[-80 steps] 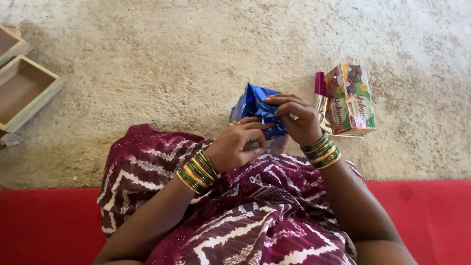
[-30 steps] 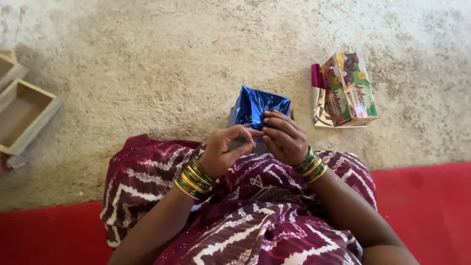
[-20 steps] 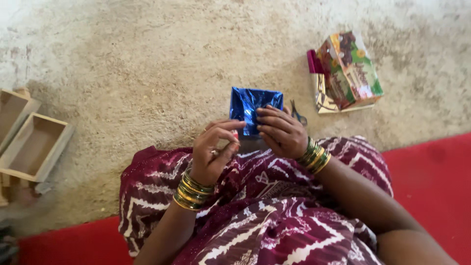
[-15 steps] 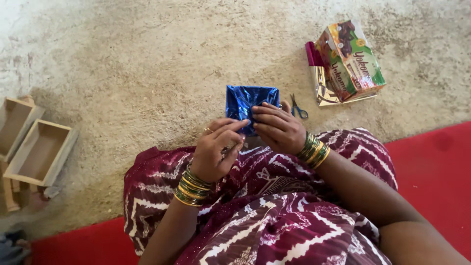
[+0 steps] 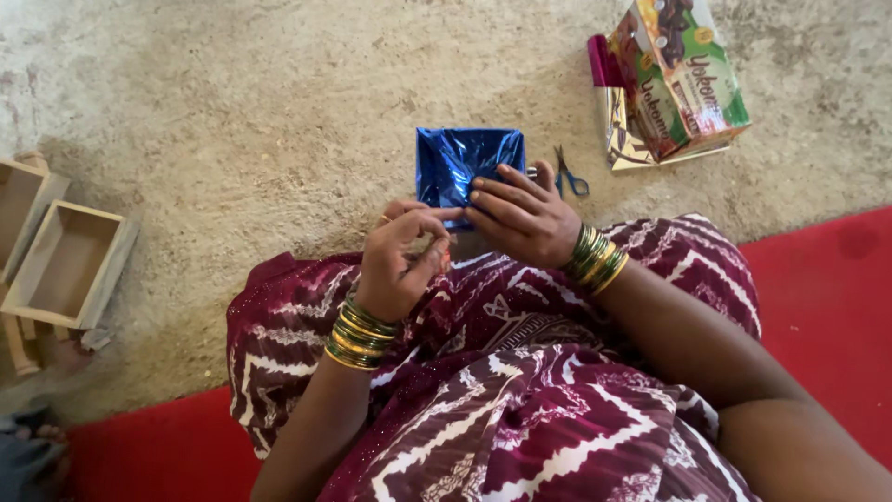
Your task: The person wraps a small rectangular item in blue foil paper while sitting on the floor. They fold the paper edges, apply clear adhesive tape to seal the seams, and use scissors to trim excess tape. The wrapped item is held and adjusted throughout the process.
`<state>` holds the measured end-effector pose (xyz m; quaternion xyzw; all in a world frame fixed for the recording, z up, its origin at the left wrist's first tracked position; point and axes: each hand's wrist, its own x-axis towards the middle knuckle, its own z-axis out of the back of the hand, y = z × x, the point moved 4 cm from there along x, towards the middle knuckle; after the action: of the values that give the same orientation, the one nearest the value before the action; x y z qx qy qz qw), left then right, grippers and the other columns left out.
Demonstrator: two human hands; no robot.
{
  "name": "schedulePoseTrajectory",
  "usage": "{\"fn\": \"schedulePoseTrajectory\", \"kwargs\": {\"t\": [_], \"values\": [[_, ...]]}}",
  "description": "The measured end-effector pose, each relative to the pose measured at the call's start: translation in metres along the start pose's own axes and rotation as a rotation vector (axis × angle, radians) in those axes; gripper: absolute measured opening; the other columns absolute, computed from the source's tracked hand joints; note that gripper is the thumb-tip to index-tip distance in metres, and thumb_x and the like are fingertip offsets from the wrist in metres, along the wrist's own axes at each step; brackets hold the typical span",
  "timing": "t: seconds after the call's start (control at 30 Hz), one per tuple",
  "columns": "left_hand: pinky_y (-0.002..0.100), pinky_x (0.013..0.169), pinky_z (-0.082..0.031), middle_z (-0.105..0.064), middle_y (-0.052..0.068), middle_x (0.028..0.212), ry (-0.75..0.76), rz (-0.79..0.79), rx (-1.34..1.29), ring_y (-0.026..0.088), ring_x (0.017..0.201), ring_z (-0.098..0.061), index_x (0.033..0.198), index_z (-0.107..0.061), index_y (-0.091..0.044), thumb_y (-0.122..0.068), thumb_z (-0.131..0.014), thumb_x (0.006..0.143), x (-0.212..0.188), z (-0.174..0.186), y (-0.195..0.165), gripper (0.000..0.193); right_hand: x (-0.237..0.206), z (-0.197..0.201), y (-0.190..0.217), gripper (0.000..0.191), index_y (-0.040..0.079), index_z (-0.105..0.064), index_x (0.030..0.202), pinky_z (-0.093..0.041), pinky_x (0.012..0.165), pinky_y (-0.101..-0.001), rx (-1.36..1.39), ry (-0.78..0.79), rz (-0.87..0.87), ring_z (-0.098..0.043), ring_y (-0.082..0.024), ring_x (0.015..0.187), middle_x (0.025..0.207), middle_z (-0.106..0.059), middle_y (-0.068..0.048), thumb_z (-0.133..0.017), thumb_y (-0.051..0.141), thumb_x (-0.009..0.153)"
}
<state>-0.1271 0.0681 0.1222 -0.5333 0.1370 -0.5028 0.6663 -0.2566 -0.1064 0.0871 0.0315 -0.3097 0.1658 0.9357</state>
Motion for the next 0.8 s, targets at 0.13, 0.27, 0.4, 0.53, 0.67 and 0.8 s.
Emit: {"fn": "schedulePoseTrajectory", "kwargs": {"t": [0.13, 0.27, 0.4, 0.53, 0.67, 0.8], "values": [[0.038, 0.099, -0.050, -0.075, 0.012, 0.121, 0.001, -0.008, -0.062, 0.024, 0.109, -0.063, 0.091, -0.065, -0.006, -0.003, -0.067, 0.090, 0.003, 0.003, -0.003, 0.003, -0.001, -0.005, 0.002, 0.041, 0.015, -0.067, 0.135, -0.024, 0.121, -0.0543, -0.111, -0.025, -0.025, -0.050, -0.028, 0.139, 0.145, -0.059, -0.008, -0.071, 0.019, 0.095], [0.039, 0.102, -0.049, -0.075, 0.015, 0.122, -0.050, -0.041, -0.133, 0.024, 0.111, -0.061, 0.091, -0.063, -0.004, -0.003, -0.066, 0.095, 0.002, 0.003, -0.003, 0.005, -0.005, -0.010, -0.007, 0.044, 0.016, -0.063, 0.141, -0.025, 0.123, -0.0515, -0.127, -0.005, 0.005, -0.045, -0.026, 0.145, 0.148, -0.055, -0.008, -0.068, 0.018, 0.097], [0.034, 0.098, -0.053, -0.070, 0.016, 0.132, -0.033, 0.140, -0.500, 0.017, 0.110, -0.062, 0.101, -0.059, -0.002, -0.001, -0.058, 0.100, -0.004, 0.007, 0.003, 0.002, -0.004, -0.016, -0.024, 0.048, 0.010, -0.063, 0.144, -0.029, 0.129, -0.0517, -0.048, 0.139, 0.067, -0.049, -0.028, 0.146, 0.148, -0.057, -0.011, -0.067, 0.014, 0.097], [0.028, 0.084, -0.060, -0.065, 0.014, 0.135, -0.127, 0.266, -0.739, 0.011, 0.094, -0.066, 0.100, -0.060, -0.003, -0.005, -0.055, 0.098, 0.002, 0.005, 0.004, 0.006, 0.009, -0.009, -0.046, 0.050, 0.009, -0.064, 0.141, -0.034, 0.124, -0.0517, -0.037, 0.189, 0.102, -0.052, -0.026, 0.140, 0.145, -0.061, -0.011, -0.066, 0.019, 0.092], [0.028, 0.092, -0.058, -0.062, 0.015, 0.130, -0.252, 0.213, -0.353, 0.011, 0.102, -0.064, 0.100, -0.063, -0.001, -0.001, -0.059, 0.100, 0.002, 0.005, -0.008, 0.004, 0.016, 0.012, -0.042, 0.044, 0.012, -0.067, 0.138, -0.043, 0.112, -0.0452, -0.023, 0.040, 0.048, -0.057, -0.023, 0.128, 0.140, -0.065, -0.004, -0.071, 0.022, 0.095], [0.029, 0.094, -0.057, -0.070, 0.011, 0.109, -0.222, 0.089, -0.170, 0.014, 0.100, -0.066, 0.103, -0.064, -0.001, 0.000, -0.062, 0.101, 0.005, -0.001, -0.019, 0.002, 0.013, 0.019, -0.020, 0.045, 0.010, -0.068, 0.134, -0.049, 0.109, -0.0407, -0.011, 0.074, -0.048, -0.060, -0.022, 0.124, 0.140, -0.067, -0.006, -0.070, 0.011, 0.089]]}}
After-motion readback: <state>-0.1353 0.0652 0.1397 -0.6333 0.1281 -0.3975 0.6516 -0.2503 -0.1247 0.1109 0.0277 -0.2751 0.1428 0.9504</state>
